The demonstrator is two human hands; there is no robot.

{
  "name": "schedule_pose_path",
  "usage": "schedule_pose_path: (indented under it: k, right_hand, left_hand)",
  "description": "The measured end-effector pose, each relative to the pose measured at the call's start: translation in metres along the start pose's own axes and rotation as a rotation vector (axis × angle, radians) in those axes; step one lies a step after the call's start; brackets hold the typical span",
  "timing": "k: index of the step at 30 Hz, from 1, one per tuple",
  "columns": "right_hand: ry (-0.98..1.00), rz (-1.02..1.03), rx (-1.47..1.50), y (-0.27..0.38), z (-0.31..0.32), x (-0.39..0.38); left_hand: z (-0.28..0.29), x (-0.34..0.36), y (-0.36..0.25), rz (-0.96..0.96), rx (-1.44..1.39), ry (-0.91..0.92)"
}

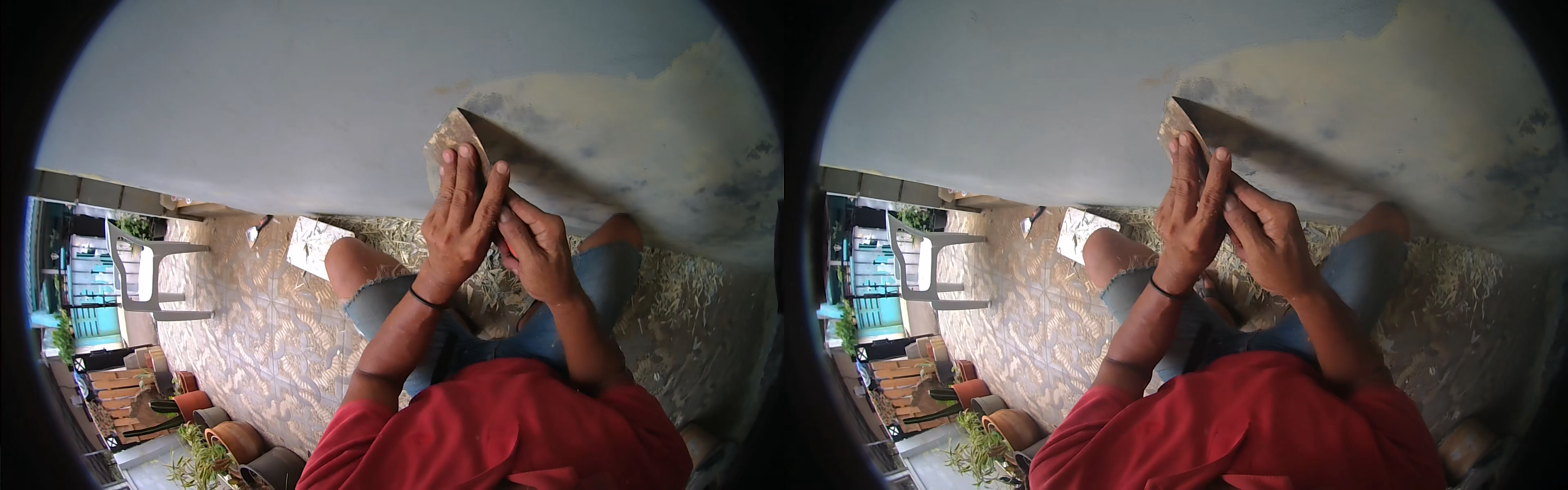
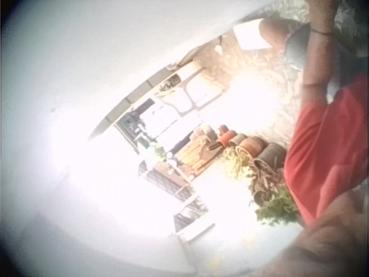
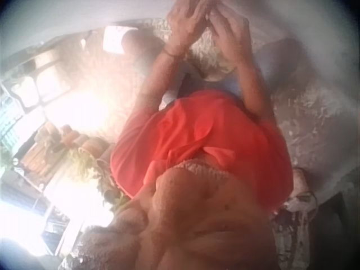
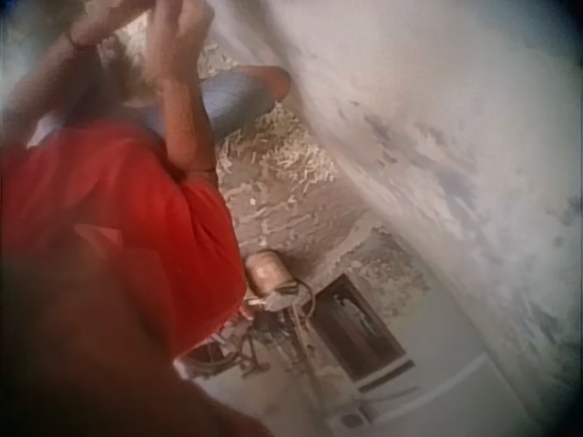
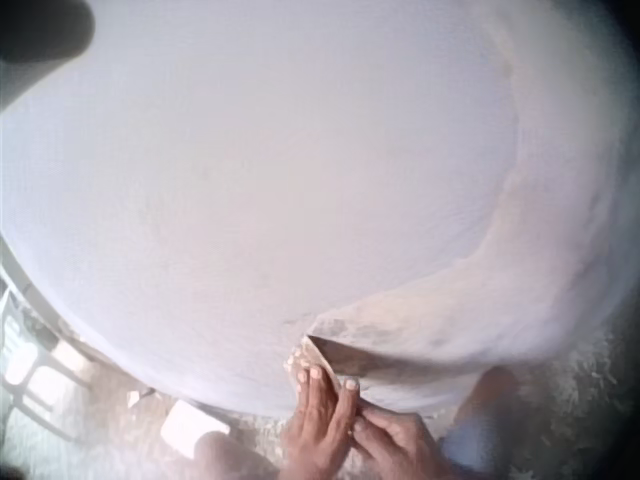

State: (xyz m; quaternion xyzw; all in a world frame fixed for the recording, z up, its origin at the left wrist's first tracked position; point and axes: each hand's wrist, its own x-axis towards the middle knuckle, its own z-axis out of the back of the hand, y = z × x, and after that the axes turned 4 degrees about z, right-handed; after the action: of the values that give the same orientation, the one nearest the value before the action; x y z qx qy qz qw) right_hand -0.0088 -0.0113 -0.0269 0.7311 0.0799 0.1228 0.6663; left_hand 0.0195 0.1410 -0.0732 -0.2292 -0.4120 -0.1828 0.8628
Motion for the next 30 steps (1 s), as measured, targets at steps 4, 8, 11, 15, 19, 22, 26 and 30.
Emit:
schedule_pose_path:
  k: [4,8,11,15,19,22,26,30]
  right_hand:
    - [0.005,-0.012,0.044,-0.003,0.004,0.002]
    - [0.018,-0.011,0.021,0.000,0.007,-0.002]
    - [0.046,0.030,0.004,0.002,0.005,0.004]
    - [0.022,0.014,0.071,-0.004,0.004,-0.005]
    - [0.057,-0.028,0.035,0.006,0.011,0.002]
    - [0.172,0.109,0.035,-0.006,-0.011,0.040]
    - [0.092,0.194,-0.073,-0.009,-0.015,0.019]
    - [0.017,-0.120,-0.061,-0.024,0.006,-0.025]
  left_hand:
    - [0.004,0.006,-0.001,0.011,0.029,-0.012]
    - [0.002,0.006,-0.004,0.003,0.031,-0.024]
    - [0.011,0.014,-0.001,0.065,0.004,0.008]
    - [0.009,0.009,-0.002,-0.012,0.037,-0.037]
    - [0.013,0.014,-0.004,0.009,-0.005,0.022]
    - [0.018,0.017,0.019,0.105,0.103,-0.079]
    - [0.031,0.010,0.015,0.047,0.063,-0.041]
    - [0.014,-0.024,-0.006,0.011,0.055,0.053]
